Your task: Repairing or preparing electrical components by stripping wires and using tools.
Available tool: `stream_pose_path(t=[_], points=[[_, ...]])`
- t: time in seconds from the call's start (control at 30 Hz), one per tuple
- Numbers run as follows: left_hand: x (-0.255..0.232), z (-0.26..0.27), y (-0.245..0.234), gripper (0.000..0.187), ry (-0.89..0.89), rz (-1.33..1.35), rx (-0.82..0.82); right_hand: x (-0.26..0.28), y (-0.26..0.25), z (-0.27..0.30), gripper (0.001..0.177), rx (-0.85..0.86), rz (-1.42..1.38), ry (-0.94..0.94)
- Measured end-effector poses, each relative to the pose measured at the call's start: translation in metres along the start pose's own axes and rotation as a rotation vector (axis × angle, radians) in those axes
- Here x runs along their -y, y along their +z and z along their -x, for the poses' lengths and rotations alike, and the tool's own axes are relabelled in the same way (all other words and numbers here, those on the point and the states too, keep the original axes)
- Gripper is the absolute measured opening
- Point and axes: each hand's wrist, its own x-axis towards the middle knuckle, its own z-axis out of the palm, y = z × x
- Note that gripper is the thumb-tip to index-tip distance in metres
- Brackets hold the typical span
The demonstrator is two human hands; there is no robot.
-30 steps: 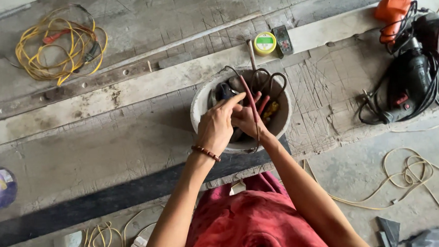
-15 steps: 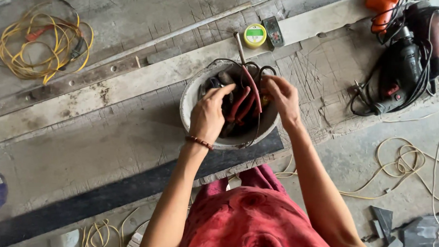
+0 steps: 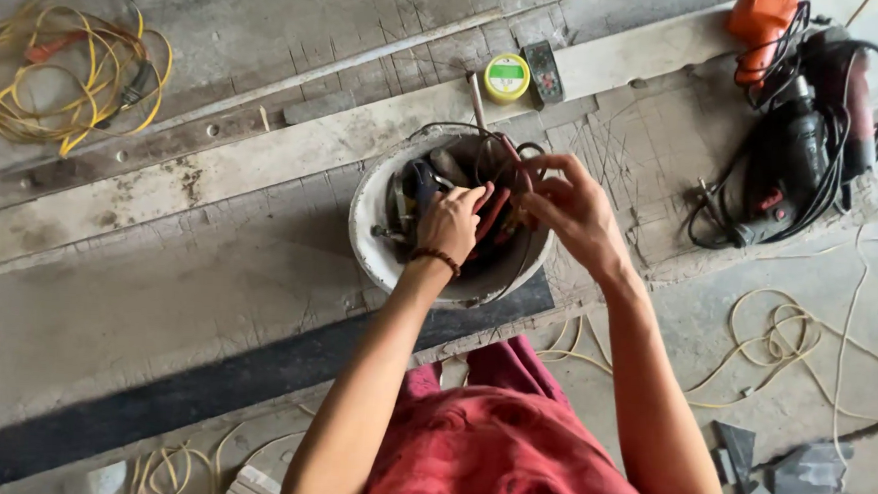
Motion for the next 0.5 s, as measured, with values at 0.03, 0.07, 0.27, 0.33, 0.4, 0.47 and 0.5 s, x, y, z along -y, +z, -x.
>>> stream_pose_path(t=[0.03, 0.07, 0.27, 0.33, 0.4, 0.47, 0.5], points=[[0.005, -0.005, 0.014, 0.040, 0.000, 0.005, -0.006, -0.001, 0.000, 0.003, 0.039, 0.003, 0.007, -0.002], [0.011, -0.011, 0.028, 0.047, 0.001, -0.038, -0.010, -0.002, 0.000, 0.006, 0.039, -0.008, 0.046, -0.011], [0.005, -0.029, 0.051, 0.040, -0.055, -0.098, -0.051, -0.016, -0.001, 0.011, 0.040, -0.059, 0.071, -0.017], [-0.001, -0.028, 0.046, 0.030, -0.086, -0.061, -0.053, -0.015, -0.001, 0.012, 0.041, -0.069, 0.073, 0.001], [-0.001, -0.023, 0.042, 0.022, -0.048, -0.028, -0.085, -0.017, -0.002, 0.011, 0.042, -0.090, 0.114, 0.033], [0.007, -0.007, 0.035, 0.023, -0.017, -0.017, -0.147, -0.018, -0.004, 0.013, 0.041, -0.079, 0.105, 0.013], [0.011, 0.002, 0.031, 0.025, 0.018, -0.005, -0.206, -0.019, -0.005, 0.014, 0.041, -0.071, 0.095, -0.005]])
